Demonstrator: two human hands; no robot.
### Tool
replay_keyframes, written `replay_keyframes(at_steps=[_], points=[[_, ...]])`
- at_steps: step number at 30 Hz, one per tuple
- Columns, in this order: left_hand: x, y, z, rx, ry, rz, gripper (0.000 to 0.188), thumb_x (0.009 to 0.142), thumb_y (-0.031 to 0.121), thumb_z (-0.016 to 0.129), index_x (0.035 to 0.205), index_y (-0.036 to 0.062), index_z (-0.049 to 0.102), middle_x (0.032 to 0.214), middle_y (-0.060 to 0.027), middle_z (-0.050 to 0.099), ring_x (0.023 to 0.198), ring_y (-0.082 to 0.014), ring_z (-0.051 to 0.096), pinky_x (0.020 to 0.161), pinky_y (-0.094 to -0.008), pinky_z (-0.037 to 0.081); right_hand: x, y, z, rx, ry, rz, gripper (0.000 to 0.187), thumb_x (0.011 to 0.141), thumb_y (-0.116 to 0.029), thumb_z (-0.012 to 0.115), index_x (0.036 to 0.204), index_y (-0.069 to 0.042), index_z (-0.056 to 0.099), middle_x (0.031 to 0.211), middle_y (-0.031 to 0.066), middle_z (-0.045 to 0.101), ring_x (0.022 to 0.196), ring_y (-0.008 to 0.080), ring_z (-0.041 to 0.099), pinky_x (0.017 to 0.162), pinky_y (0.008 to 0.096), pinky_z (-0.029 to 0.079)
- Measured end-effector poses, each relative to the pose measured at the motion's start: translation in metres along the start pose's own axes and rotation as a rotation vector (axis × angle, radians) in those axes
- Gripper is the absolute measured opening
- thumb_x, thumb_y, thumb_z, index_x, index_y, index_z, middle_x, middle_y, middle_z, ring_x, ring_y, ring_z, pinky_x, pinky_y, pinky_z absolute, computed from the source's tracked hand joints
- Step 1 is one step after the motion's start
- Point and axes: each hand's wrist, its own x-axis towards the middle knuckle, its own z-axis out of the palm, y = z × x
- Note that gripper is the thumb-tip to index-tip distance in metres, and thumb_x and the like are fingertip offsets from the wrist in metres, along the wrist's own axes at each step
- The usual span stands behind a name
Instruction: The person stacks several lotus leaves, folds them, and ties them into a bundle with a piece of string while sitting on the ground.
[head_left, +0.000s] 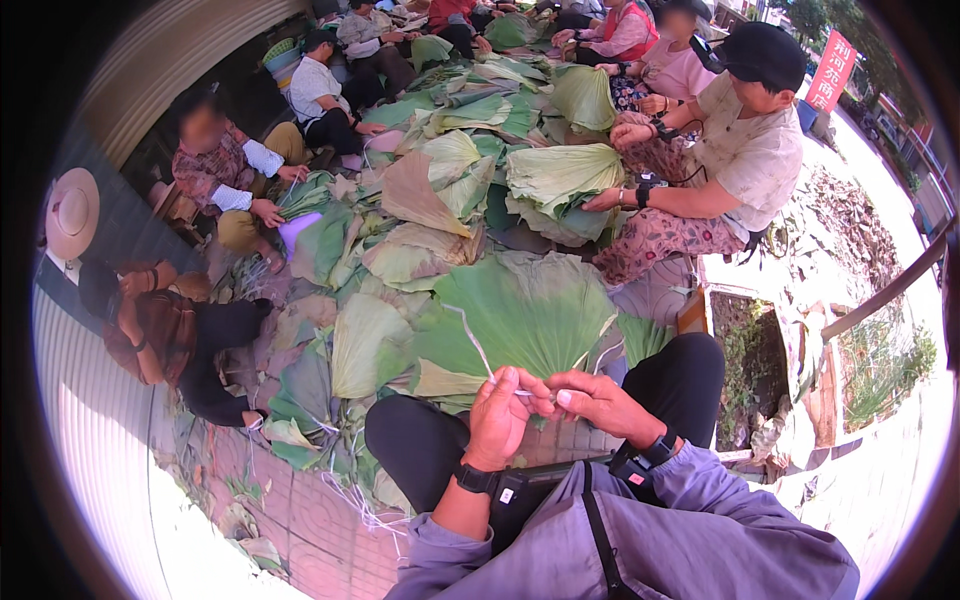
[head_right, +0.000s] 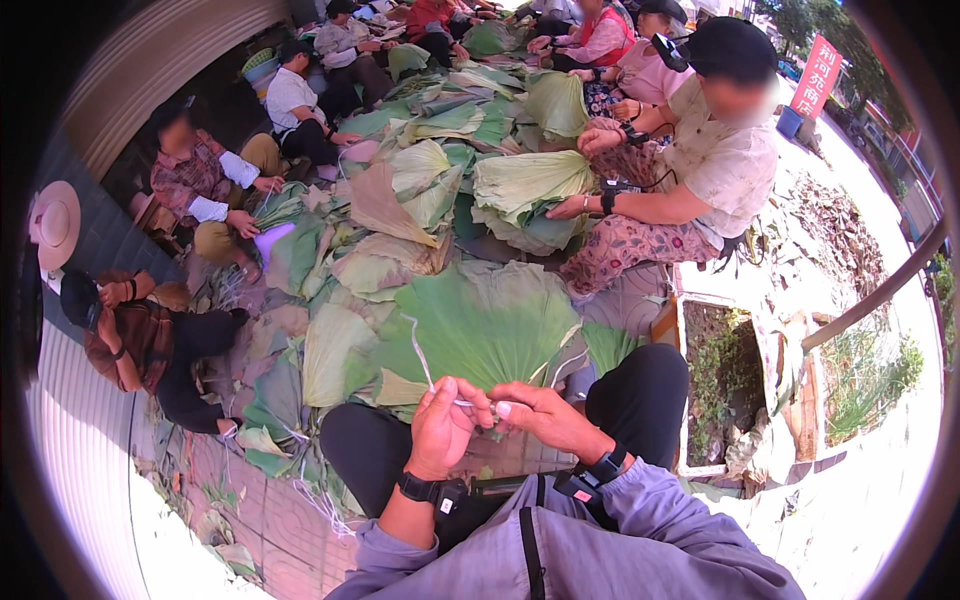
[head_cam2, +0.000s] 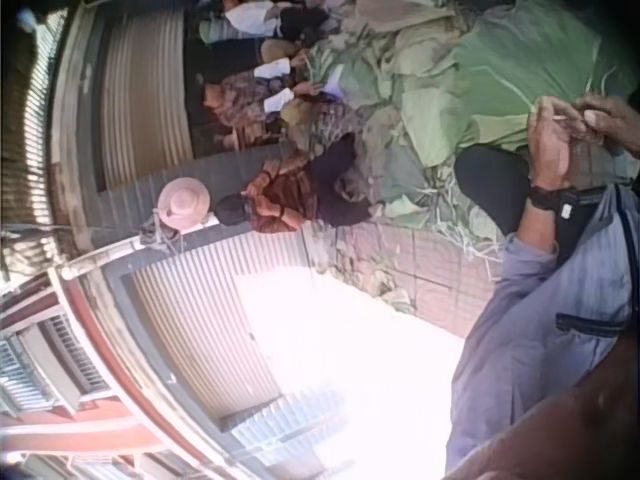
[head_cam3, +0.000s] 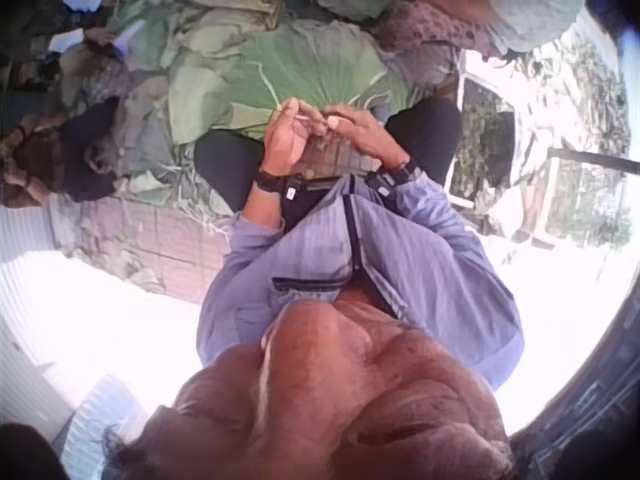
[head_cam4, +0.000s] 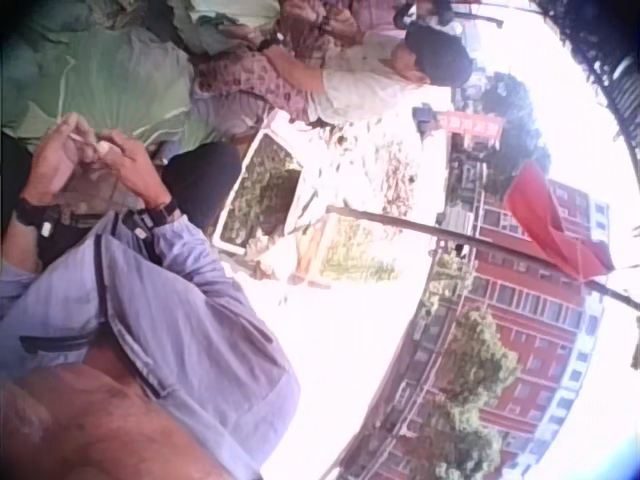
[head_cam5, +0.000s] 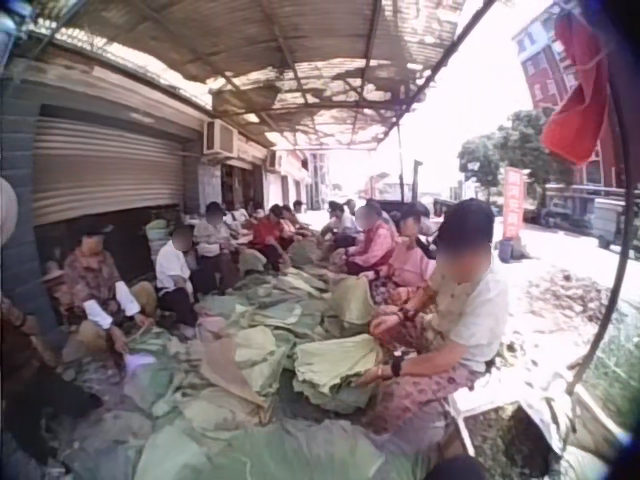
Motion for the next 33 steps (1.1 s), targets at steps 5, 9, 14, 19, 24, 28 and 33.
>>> replay_keyframes(at_steps=[5,9,14,19,24,28,33], points=[[0.005,0.021,-0.013,-0.088,0.228,0.027,0.030,0.106,0.031,0.046,0.097,0.0052,0.059,0.086,-0.0124,0.068,0.068,-0.0233,0.065,0.064,-0.0359,0.054,-0.009,0.017,0.005,0.064,-0.117,0.190,0.032,0.102,-0.024,0.055,0.121,0.001,0.060,0.097,0.0015,0.067,0.076,0.0078,0.063,0.067,0.0241,0.050],[0.011,0.034,-0.028,-0.114,0.240,0.069,0.029,0.105,0.033,0.048,0.097,0.0076,0.060,0.085,-0.0110,0.068,0.066,-0.0216,0.064,0.063,-0.0352,0.052,-0.016,0.022,0.003,0.082,-0.144,0.263,0.031,0.102,-0.022,0.056,0.124,-0.001,0.062,0.093,0.0021,0.068,0.074,0.0081,0.062,0.068,0.0246,0.050],[0.019,0.047,-0.040,-0.123,0.269,0.075,0.029,0.104,0.034,0.050,0.095,0.0076,0.059,0.084,-0.0110,0.067,0.067,-0.0210,0.063,0.062,-0.0345,0.052,-0.024,0.024,-0.001,0.236,-0.073,0.274,0.028,0.102,-0.020,0.056,0.121,-0.001,0.064,0.082,0.0017,0.065,0.059,0.0064,0.050,0.056,0.0220,0.041],[0.028,0.052,-0.044,-0.131,0.301,0.039,0.033,0.104,0.038,0.050,0.094,0.0081,0.059,0.084,-0.0103,0.067,0.068,-0.0220,0.064,0.063,-0.0361,0.052,-0.022,0.026,-0.015,0.360,0.049,0.256,0.024,0.101,-0.020,0.056,0.113,-0.002,0.065,0.073,-0.0013,0.059,0.054,0.0044,0.043,0.050,0.0207,0.034],[0.039,0.054,-0.051,-0.129,0.332,0.083,0.034,0.104,0.041,0.049,0.091,0.0099,0.057,0.083,-0.0100,0.066,0.069,-0.0229,0.065,0.065,-0.0378,0.053,-0.018,0.032,-0.013,0.440,0.094,0.254,0.022,0.101,-0.022,0.056,0.107,-0.003,0.066,0.069,-0.0042,0.055,0.053,0.0030,0.041,0.047,0.0198,0.032],[0.047,0.058,-0.066,-0.108,0.316,0.121,0.034,0.104,0.042,0.047,0.090,0.0128,0.058,0.084,-0.0077,0.066,0.071,-0.0224,0.065,0.067,-0.0375,0.053,-0.018,0.039,-0.005,0.440,0.060,0.234,0.023,0.100,-0.023,0.058,0.107,-0.003,0.066,0.066,-0.0046,0.053,0.051,0.0025,0.039,0.047,0.0190,0.030],[0.053,0.066,-0.044,0.009,0.283,0.092,0.031,0.104,0.037,0.049,0.098,0.0083,0.058,0.093,-0.0125,0.067,0.075,-0.0243,0.068,0.070,-0.0392,0.056,-0.021,0.045,-0.009,0.459,-0.013,0.240,0.023,0.102,-0.022,0.056,0.109,-0.002,0.065,0.067,-0.0026,0.055,0.049,0.0028,0.038,0.046,0.0199,0.030]])
